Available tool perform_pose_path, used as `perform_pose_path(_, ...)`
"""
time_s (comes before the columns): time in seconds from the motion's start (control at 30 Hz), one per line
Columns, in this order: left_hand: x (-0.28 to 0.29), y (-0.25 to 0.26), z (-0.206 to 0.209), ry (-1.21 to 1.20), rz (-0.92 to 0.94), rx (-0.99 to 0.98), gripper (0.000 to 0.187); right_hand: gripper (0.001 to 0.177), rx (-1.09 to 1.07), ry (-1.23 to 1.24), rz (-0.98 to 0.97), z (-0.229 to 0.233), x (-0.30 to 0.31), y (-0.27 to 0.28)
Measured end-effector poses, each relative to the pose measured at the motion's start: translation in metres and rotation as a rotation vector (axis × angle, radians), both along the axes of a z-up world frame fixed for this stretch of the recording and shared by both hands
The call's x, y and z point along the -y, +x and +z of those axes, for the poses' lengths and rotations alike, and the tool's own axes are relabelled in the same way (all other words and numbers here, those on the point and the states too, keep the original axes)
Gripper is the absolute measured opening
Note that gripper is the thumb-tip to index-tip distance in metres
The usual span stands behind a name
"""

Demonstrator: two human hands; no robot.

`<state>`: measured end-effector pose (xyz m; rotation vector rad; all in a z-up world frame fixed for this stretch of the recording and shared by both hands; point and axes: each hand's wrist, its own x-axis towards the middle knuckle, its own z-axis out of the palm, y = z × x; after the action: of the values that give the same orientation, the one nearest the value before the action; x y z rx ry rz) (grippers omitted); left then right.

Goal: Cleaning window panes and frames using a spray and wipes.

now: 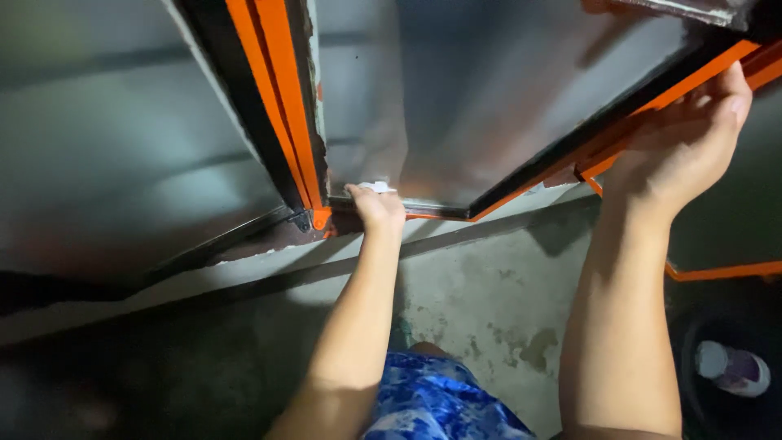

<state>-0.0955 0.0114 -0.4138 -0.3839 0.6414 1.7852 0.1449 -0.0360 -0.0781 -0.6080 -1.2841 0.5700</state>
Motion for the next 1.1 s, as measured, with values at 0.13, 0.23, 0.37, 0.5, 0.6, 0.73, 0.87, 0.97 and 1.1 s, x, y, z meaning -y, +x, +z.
perform_pose_path(0.13, 0.002, 0.0, 0.077, 0.285, -0.14, 0.226, 0.079, 0.049, -0.002, 0.002, 0.043, 0.009, 0.003, -0.012)
perform_pose_path(0.23, 0.009, -0.001, 0.163, 0.339, -0.199, 0.225, 0.078, 0.05, 0.033, -0.01, -0.019, 0.015, 0.006, -0.015)
perform_pose_path(0.37, 0.009, -0.003, 0.241, 0.52, -0.125, 0.069, 0.08, 0.054, -0.07, -0.078, -0.001, 0.021, 0.004, -0.015)
perform_pose_path(0.5, 0.012, 0.007, 0.298, 0.471, -0.091, -0.037, 0.076, 0.051, -0.034, -0.084, -0.013, 0.017, 0.004, -0.008)
perform_pose_path(0.6, 0.019, 0.028, 0.304, 0.448, -0.017, -0.167, 0.071, 0.049, -0.105, -0.078, 0.105, 0.017, 0.003, -0.006)
perform_pose_path(0.73, 0.058, 0.072, 0.288, 0.556, -0.151, -0.766, 0.082, 0.046, -0.02, -0.08, -0.018, 0.01, 0.02, -0.013)
perform_pose_path(0.87, 0.105, 0.077, 0.273, 0.74, -0.345, -1.039, 0.08, 0.051, 0.307, -0.048, -0.265, -0.01, 0.072, -0.052)
perform_pose_path(0.97, 0.134, 0.05, 0.277, 0.883, -0.709, -0.489, 0.077, 0.068, 0.638, -0.181, -0.177, -0.032, 0.104, -0.085)
perform_pose_path(1.1, 0.13, -0.004, 0.275, 0.808, -0.821, -0.436, 0.071, 0.069, 0.67, -0.105, -0.244, -0.047, 0.111, -0.118)
